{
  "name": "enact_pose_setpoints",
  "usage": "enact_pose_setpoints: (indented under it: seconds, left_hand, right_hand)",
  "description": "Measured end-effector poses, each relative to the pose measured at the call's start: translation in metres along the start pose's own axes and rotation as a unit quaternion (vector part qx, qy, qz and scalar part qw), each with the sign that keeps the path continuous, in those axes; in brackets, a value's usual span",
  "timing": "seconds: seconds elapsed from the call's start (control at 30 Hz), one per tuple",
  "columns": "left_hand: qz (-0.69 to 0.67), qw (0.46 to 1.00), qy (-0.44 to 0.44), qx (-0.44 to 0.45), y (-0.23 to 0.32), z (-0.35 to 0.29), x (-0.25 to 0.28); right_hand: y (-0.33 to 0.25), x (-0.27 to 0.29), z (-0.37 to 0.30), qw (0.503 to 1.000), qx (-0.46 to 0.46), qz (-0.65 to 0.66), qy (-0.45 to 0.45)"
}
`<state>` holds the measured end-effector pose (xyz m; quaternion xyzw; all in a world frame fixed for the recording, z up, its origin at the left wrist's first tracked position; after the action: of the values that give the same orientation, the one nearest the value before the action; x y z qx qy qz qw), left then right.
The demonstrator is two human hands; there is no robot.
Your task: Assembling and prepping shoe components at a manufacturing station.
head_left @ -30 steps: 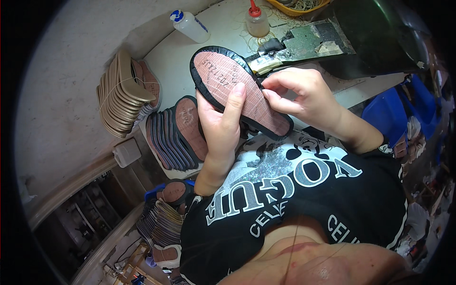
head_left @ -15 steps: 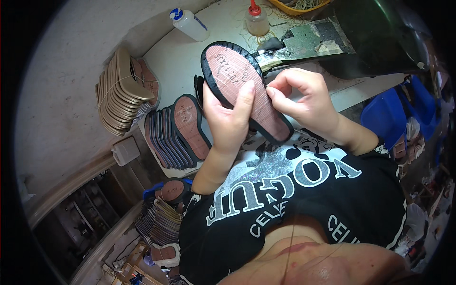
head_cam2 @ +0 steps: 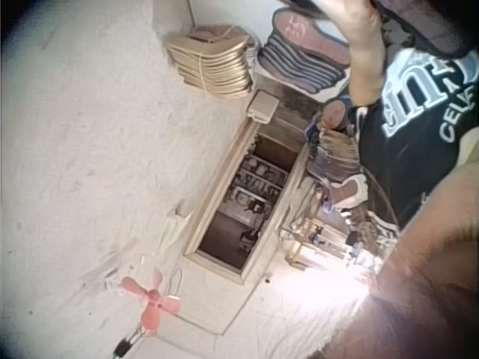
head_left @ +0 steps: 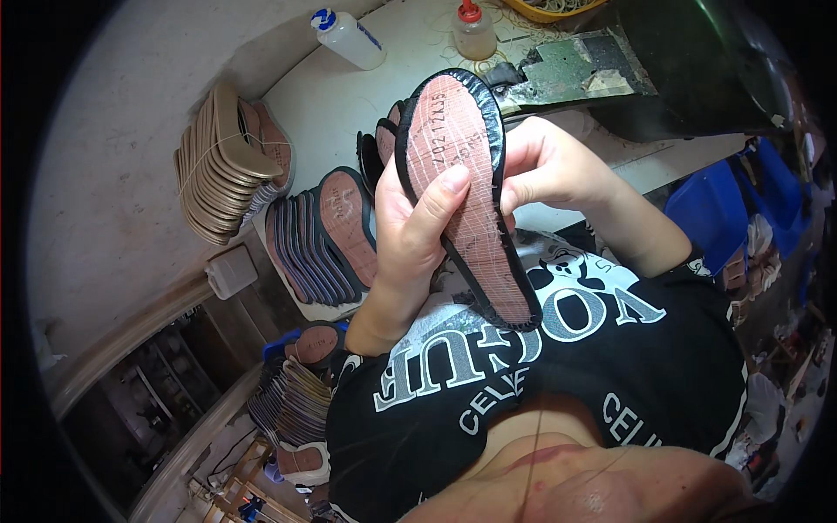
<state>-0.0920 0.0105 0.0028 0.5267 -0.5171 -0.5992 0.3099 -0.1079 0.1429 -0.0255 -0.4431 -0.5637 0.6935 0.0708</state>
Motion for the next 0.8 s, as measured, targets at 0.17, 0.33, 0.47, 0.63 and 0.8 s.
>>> enact_pose_setpoints:
  seconds: [0.17, 0.33, 0.47, 0.63, 0.8]
  left_hand:
    - [-0.052, 0.996, 0.045, -0.055, -0.002, 0.0, 0.011]
    - [0.092, 0.981, 0.08, -0.152, 0.004, 0.0, 0.007]
    - [0.076, 0.985, 0.094, -0.122, -0.002, 0.006, 0.007]
    - [0.012, 0.988, 0.097, -0.121, -0.006, 0.0, 0.013]
    - [0.114, 0.98, 0.095, -0.129, -0.001, 0.001, 0.006]
  right_hand:
    - [-0.034, -0.012, -0.008, 0.993, -0.041, -0.09, 0.068]
    - [-0.03, -0.002, -0.009, 0.979, -0.039, -0.162, 0.122]
    - [-0.018, 0.008, -0.008, 0.978, -0.071, -0.139, 0.138]
    - [-0.017, 0.005, -0.005, 0.98, -0.058, -0.148, 0.124]
    - [-0.025, 0.0, -0.01, 0.966, 0.002, -0.21, 0.153]
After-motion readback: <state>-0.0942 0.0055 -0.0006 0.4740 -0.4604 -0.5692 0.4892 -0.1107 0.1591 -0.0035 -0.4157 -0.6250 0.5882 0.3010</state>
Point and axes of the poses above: each hand's wrist, its own z-axis towards the middle knuckle, its own x-axis out of the back of the hand, y = z × x, the point moved 5 cm from there along z, towards the middle knuckle, and after that the axes turned 2 degrees about -x, right-handed, at the moved point
